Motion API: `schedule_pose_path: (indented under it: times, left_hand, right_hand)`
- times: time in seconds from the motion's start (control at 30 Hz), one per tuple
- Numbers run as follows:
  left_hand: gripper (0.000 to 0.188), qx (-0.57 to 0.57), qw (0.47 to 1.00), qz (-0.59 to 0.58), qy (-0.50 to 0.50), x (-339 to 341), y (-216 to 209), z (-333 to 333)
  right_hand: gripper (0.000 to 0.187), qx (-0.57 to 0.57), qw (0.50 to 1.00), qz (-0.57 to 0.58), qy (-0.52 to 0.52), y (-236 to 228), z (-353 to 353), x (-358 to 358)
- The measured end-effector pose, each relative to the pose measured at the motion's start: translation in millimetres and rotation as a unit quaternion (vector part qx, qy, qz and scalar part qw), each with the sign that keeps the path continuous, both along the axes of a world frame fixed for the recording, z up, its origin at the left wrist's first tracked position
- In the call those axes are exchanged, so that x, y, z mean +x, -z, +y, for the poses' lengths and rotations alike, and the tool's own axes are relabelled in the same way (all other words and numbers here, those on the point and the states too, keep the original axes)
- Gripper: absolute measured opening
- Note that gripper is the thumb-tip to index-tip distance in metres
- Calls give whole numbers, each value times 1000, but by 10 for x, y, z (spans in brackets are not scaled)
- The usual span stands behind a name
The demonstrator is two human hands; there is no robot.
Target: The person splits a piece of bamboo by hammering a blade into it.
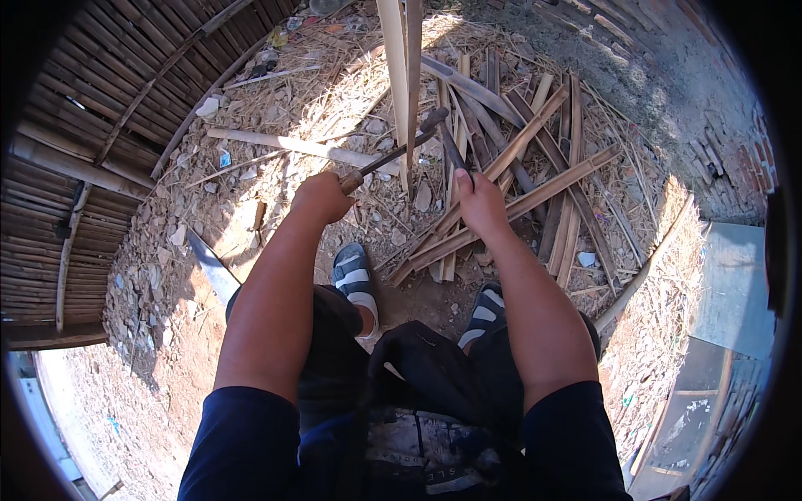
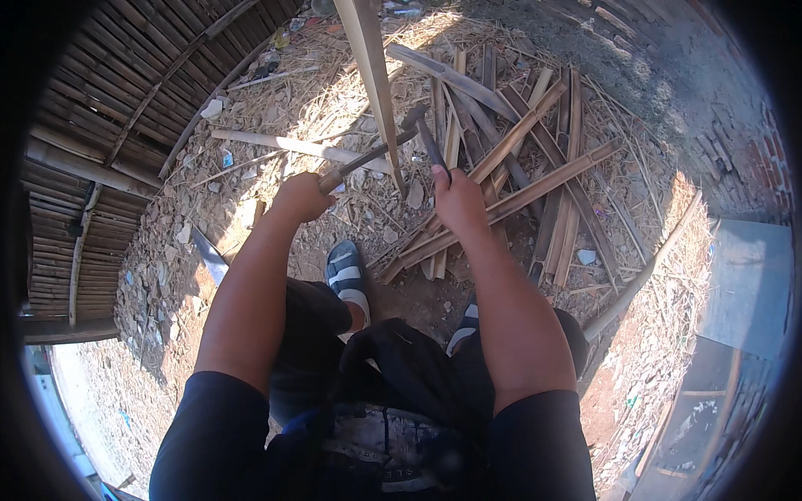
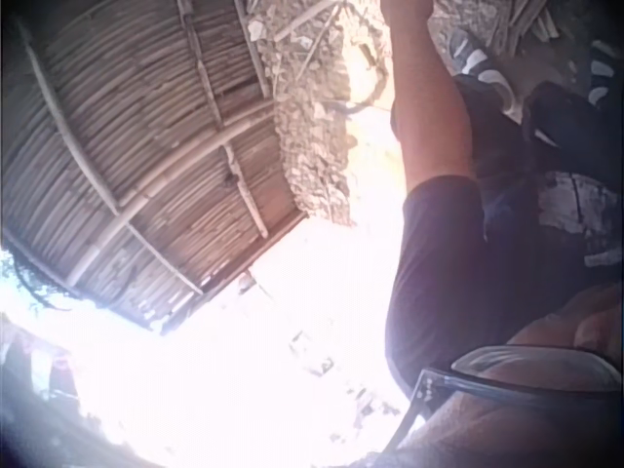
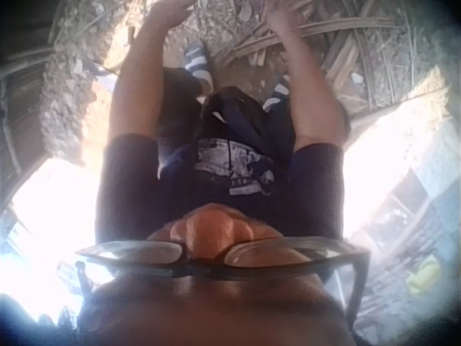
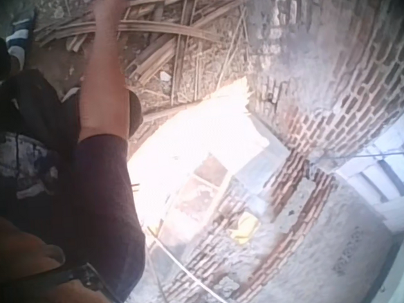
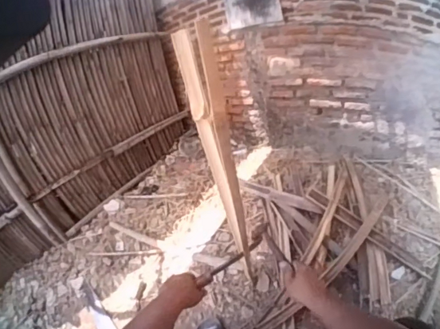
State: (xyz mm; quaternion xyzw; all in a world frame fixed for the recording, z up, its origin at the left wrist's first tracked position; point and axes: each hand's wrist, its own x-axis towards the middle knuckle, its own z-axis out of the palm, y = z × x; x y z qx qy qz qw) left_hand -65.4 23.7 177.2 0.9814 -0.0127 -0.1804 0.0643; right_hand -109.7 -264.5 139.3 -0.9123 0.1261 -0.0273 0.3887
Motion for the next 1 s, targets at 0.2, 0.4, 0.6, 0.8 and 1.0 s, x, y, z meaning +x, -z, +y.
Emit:
schedule_pose_path:
  times: [0.2,0.4,0.6,0.8,1.0]
  left_hand:
    - [47,7,1000,-5,9,1,-29,-15]
    - [50,18,999,45,-9,14,-129,-84]
    - [49,5,1000,22,-10,2,24,-22]
    - [48,6,999,31,-8,47,-1,2]
    - [48,2,1000,24,-6,44,39,-42]
  right_hand:
    - [52,150,970,-180,59,-395,0,260]
    - [51,-106,990,69,-58,-4,106,-35]
    - [54,29,999,-20,14,-33,44,103]
    - [46,78,980,-149,108,-197,71,159]
    - [51,-48,998,38,-5,461,80,-14]
